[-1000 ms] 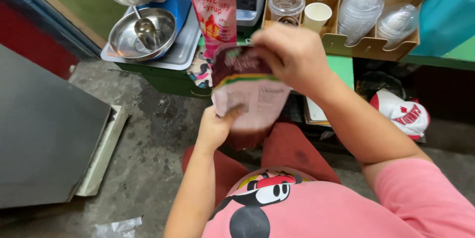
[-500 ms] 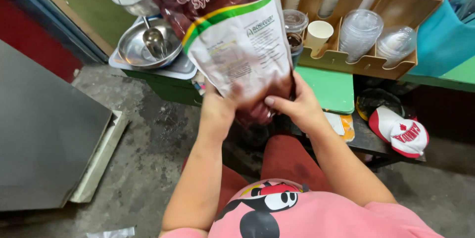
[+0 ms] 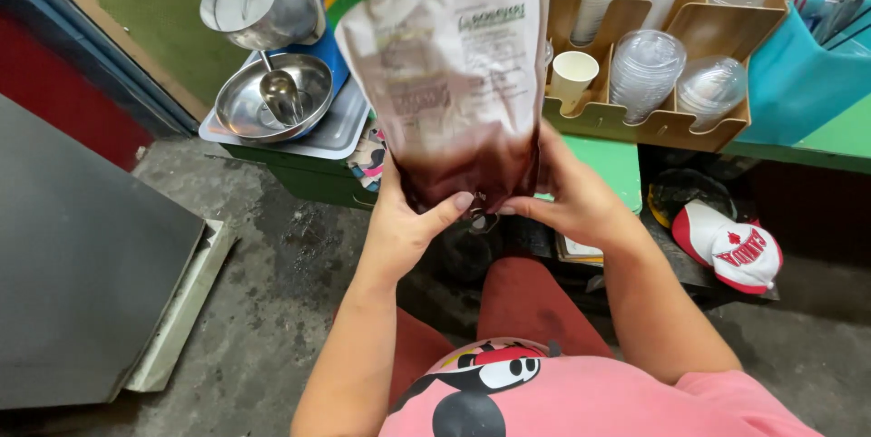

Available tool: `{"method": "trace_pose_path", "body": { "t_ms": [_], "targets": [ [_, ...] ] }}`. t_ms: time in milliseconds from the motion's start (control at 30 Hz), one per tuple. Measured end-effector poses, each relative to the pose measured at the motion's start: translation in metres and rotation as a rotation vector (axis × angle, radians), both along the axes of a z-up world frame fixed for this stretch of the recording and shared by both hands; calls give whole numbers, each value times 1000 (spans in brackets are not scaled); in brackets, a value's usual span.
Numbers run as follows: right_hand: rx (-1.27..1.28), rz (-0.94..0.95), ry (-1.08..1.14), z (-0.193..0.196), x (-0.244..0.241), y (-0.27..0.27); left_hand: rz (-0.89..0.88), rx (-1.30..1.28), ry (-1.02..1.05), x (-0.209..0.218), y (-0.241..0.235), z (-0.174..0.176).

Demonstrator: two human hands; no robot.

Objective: Refilling a squeeze bottle with chocolate syrup from a large pouch

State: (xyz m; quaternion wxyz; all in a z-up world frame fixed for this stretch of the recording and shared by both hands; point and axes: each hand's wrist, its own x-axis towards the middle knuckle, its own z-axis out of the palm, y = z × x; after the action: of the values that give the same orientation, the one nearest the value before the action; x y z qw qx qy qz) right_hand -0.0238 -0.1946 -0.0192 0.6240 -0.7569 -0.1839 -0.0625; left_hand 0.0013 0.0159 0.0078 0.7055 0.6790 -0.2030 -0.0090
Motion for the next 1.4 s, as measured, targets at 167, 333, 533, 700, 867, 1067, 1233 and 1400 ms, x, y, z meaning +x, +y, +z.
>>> {"method": "trace_pose_path", "body": {
  "t_ms": [167,333,533,700,867,1067,1233,1400],
  "targets": [
    [-132,-272,-230,8,-20,14,-18,-172,-17,-9,1,11],
    [-401,-427,-680,2,-15,14,24,-117,-68,-16,-1,9],
    [-479,-451,-881,1,-14,11,59,-75,-78,-32,0,24],
    [-474,-545,-857,14,-20,4,79,-44,-90,-33,4,21],
    [267,417,-59,32,-29,-7,17,68,-171,-19,28,-6],
    [277,-179,142,-39,-19,-4,-147,72,-102,-34,17,-39],
    [234,-231,218,-73,-33,7,-246,-193,-3,-16,31,-13],
    [192,-80,240,-88,-34,1,-93,-484,8,10,5,-29]
  ]
}}
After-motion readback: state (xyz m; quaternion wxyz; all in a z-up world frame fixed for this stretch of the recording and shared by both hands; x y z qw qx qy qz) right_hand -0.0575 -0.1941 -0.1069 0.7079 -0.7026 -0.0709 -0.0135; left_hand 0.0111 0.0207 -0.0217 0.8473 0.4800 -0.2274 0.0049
